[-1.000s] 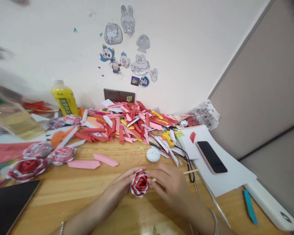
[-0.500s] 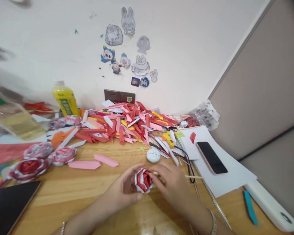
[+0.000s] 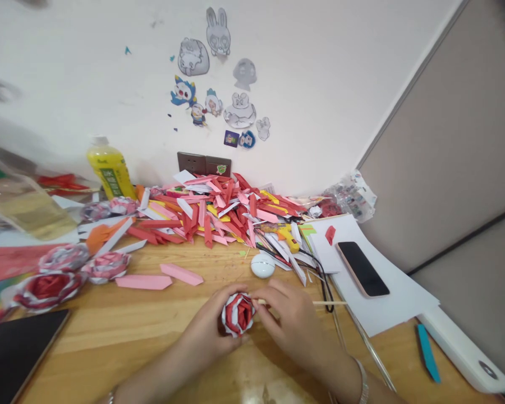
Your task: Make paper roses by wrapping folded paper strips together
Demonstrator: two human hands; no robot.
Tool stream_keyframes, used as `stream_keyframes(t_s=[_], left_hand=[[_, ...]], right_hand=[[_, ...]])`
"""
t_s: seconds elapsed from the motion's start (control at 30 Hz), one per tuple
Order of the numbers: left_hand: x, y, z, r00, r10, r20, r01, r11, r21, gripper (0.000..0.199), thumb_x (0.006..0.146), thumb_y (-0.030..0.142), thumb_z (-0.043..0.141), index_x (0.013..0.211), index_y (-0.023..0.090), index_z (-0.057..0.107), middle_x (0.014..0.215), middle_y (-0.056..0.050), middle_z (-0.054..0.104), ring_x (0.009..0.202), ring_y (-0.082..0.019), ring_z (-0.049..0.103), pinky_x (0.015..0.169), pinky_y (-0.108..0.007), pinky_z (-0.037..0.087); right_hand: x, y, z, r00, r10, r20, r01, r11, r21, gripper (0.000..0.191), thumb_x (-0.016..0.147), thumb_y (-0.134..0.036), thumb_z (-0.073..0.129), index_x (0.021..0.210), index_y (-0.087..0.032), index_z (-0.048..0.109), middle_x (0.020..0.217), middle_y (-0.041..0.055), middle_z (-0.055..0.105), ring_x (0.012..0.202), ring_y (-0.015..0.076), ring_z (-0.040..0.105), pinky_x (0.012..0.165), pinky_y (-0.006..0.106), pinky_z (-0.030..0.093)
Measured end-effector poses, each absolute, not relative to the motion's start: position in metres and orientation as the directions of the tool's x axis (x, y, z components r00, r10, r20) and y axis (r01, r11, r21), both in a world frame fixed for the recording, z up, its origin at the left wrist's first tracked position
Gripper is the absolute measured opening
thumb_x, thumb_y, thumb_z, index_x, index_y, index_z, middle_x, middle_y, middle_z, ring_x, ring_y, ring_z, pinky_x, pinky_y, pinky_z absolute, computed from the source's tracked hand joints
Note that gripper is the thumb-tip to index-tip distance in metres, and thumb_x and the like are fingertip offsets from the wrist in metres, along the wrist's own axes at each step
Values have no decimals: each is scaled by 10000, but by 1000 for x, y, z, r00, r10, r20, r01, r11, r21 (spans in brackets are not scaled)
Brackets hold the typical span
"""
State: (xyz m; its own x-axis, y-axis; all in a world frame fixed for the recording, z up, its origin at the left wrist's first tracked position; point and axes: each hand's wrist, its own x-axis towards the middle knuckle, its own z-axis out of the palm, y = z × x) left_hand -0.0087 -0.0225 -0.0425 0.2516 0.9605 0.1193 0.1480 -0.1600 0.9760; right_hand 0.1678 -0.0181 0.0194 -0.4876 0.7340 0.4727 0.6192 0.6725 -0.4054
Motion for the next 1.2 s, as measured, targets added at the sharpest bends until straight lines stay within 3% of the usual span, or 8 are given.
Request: stream_keyframes(t_s=[0.13, 0.3, 0.4, 0.5, 0.7, 0.97, 1.2], left_hand=[[-8, -21, -36, 326, 945, 29, -44, -16, 999, 534, 543, 201, 729, 1025, 216, 501, 1016, -60, 668, 935, -245, 630, 827, -354, 488], [-8, -19, -32, 226, 974, 6, -58, 7, 998, 583, 511, 164, 731, 1025, 222, 462, 1004, -46, 645, 957, -243, 615, 823, -339, 485], [-7, -21, -25, 186, 982, 13, 12, -15, 1000, 580, 509, 157, 707, 1027, 219, 453, 960, -36, 648, 906, -235, 629, 794, -331, 502], [-5, -23, -20, 130, 991, 33, 166, -54, 985, 456, 569, 183, 654, 992, 203, 485, 942, -47, 660, 880, -232, 639, 803, -344, 507], [-9, -24, -30, 139, 973, 186, 421, -228, 878, 366, 680, 259, 635, 1026, 196, 537, 987, -70, 690, 884, -238, 653, 806, -358, 516], [-9, -27, -31, 240, 928, 285, 514, -370, 774, 318, 686, 182, 617, 1004, 194, 610, 982, -66, 711, 865, -219, 661, 781, -301, 519], [-8, -27, -28, 290, 906, 309, 503, -419, 756, 259, 687, 141, 593, 932, 219, 619, 907, -39, 710, 865, -217, 654, 755, -285, 511]], right_hand=[[168, -18, 20, -472, 743, 474, 625, 661, -414, 177, 861, -169, 473, 813, -165, 643, 709, 37, 587, 645, 158, 532, 570, 254, 340], [167, -17, 19, -475, 746, 466, 632, 658, -409, 184, 861, -165, 462, 800, -159, 635, 709, 38, 584, 641, 154, 529, 564, 252, 335], [167, -16, 18, -479, 734, 482, 631, 670, -392, 198, 860, -161, 447, 806, -157, 637, 706, 40, 585, 633, 155, 530, 557, 253, 333], [167, -17, 17, -487, 717, 499, 629, 684, -369, 216, 868, -168, 430, 824, -162, 642, 702, 38, 584, 631, 156, 531, 557, 255, 336], [167, -18, 20, -498, 704, 506, 625, 696, -354, 239, 881, -177, 409, 821, -166, 641, 688, 36, 580, 617, 152, 526, 548, 257, 341], [164, -22, 17, -536, 678, 503, 599, 725, -339, 209, 882, -219, 437, 842, -166, 635, 731, 49, 611, 645, 163, 539, 563, 269, 353], [163, -22, 14, -614, 624, 484, 571, 774, -273, 235, 882, -177, 405, 807, -169, 627, 715, 41, 610, 644, 161, 528, 563, 273, 346]])
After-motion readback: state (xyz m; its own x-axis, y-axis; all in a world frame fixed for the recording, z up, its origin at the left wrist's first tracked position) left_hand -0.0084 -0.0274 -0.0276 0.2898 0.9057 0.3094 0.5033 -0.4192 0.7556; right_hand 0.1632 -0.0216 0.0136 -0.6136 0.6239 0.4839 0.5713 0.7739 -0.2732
